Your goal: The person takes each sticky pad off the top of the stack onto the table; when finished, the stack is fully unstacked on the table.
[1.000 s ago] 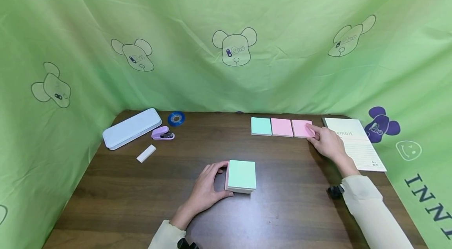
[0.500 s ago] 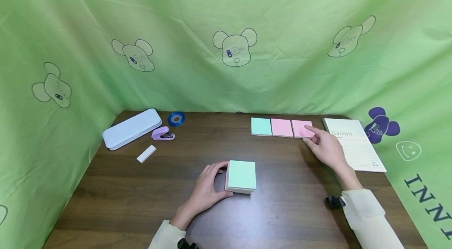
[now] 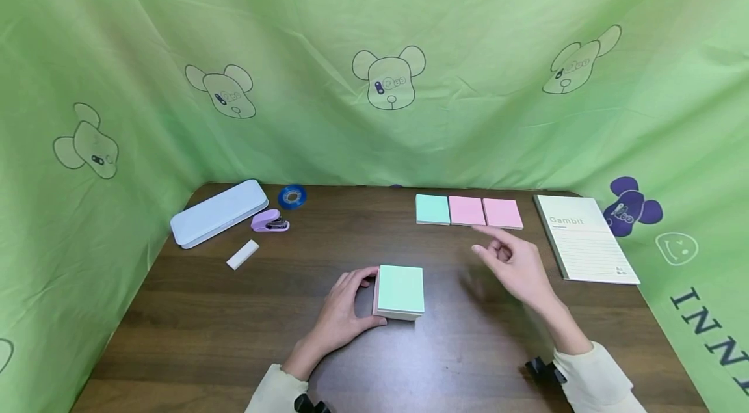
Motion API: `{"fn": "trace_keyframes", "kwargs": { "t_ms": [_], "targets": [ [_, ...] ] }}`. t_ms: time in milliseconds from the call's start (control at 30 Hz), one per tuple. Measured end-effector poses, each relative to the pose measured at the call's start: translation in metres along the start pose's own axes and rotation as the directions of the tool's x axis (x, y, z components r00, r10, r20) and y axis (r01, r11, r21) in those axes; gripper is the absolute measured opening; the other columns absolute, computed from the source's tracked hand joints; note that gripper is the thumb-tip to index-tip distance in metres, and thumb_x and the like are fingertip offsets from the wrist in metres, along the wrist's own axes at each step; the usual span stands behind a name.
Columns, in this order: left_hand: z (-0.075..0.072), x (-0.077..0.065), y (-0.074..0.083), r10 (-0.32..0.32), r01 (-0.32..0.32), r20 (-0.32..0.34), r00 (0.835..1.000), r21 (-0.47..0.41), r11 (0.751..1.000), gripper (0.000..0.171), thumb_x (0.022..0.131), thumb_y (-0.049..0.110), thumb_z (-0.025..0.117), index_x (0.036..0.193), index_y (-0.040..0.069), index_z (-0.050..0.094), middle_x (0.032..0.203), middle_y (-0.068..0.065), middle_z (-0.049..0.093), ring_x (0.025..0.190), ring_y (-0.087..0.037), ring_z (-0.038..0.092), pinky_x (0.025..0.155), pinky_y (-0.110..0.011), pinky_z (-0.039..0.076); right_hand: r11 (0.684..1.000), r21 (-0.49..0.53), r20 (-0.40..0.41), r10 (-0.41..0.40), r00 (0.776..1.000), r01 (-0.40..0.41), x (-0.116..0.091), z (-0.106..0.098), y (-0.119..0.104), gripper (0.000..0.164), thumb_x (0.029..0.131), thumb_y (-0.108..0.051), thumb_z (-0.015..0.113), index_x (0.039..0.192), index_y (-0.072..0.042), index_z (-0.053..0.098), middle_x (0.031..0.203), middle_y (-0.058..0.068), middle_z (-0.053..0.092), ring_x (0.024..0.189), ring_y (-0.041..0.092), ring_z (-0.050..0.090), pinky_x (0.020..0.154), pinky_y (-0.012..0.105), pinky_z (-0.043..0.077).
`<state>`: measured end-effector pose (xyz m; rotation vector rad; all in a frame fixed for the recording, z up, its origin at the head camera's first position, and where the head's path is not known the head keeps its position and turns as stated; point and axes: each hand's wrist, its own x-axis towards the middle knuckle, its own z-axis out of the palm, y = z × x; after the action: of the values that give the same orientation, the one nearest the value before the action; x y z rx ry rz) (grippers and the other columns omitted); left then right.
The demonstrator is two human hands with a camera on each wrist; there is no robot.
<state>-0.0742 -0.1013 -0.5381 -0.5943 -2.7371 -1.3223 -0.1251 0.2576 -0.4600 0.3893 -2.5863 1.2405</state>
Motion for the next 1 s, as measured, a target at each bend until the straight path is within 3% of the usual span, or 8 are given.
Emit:
{"fn": "trace_keyframes", "kwargs": {
  "t_ms": [333,600,833,1000],
  "targets": [
    [0.000,0.001,0.002,-0.007,0.008,0.010,1.000,0.000,1.000,0.094,0.076,0.026,0.106,0.156,0.020,0.057,0.148,0.005,0.066,0.125,-0.018,0.062,0.104,-0.047,0.053,0.986,0.096,0.094,-0.143,0.985,0.134,-0.021,0.039,-0.030,0.040,0.092,-0.004,0.087,0.132,-0.006,0.079,0.074,-0.015,0.056,0.060,-0.001,0.045,0.052,0.022,0.041],
    [-0.002,0.001,0.004,-0.032,0.032,0.028,0.999,-0.020,0.999,0.094,0.077,0.027,0.105,0.157,0.020,0.057,0.150,0.004,0.065,0.126,-0.018,0.062,0.106,-0.048,0.053,0.980,0.158,0.215,-0.151,0.965,0.119,-0.031,0.063,-0.042,0.052,0.090,-0.012,0.092,0.138,-0.003,0.075,0.076,-0.017,0.053,0.062,-0.004,0.041,0.055,0.020,0.038],
    [-0.002,0.000,0.002,-0.021,0.021,0.021,1.000,-0.011,1.000,0.094,0.077,0.027,0.105,0.157,0.020,0.056,0.150,0.004,0.065,0.126,-0.018,0.062,0.106,-0.047,0.052,0.994,0.050,0.302,-0.112,0.947,0.102,-0.031,0.074,-0.050,0.087,0.076,-0.034,0.103,0.148,-0.001,0.067,0.081,-0.016,0.051,0.066,-0.003,0.040,0.061,0.021,0.039],
    [-0.002,0.000,0.002,-0.009,0.009,0.020,1.000,-0.003,1.000,0.093,0.078,0.027,0.105,0.157,0.019,0.056,0.150,0.003,0.065,0.126,-0.018,0.062,0.105,-0.047,0.053,0.996,-0.008,0.312,-0.084,0.946,0.091,-0.031,0.079,-0.053,0.090,0.070,-0.036,0.106,0.146,-0.003,0.069,0.081,-0.016,0.048,0.070,-0.002,0.041,0.063,0.022,0.038]
  ]
}}
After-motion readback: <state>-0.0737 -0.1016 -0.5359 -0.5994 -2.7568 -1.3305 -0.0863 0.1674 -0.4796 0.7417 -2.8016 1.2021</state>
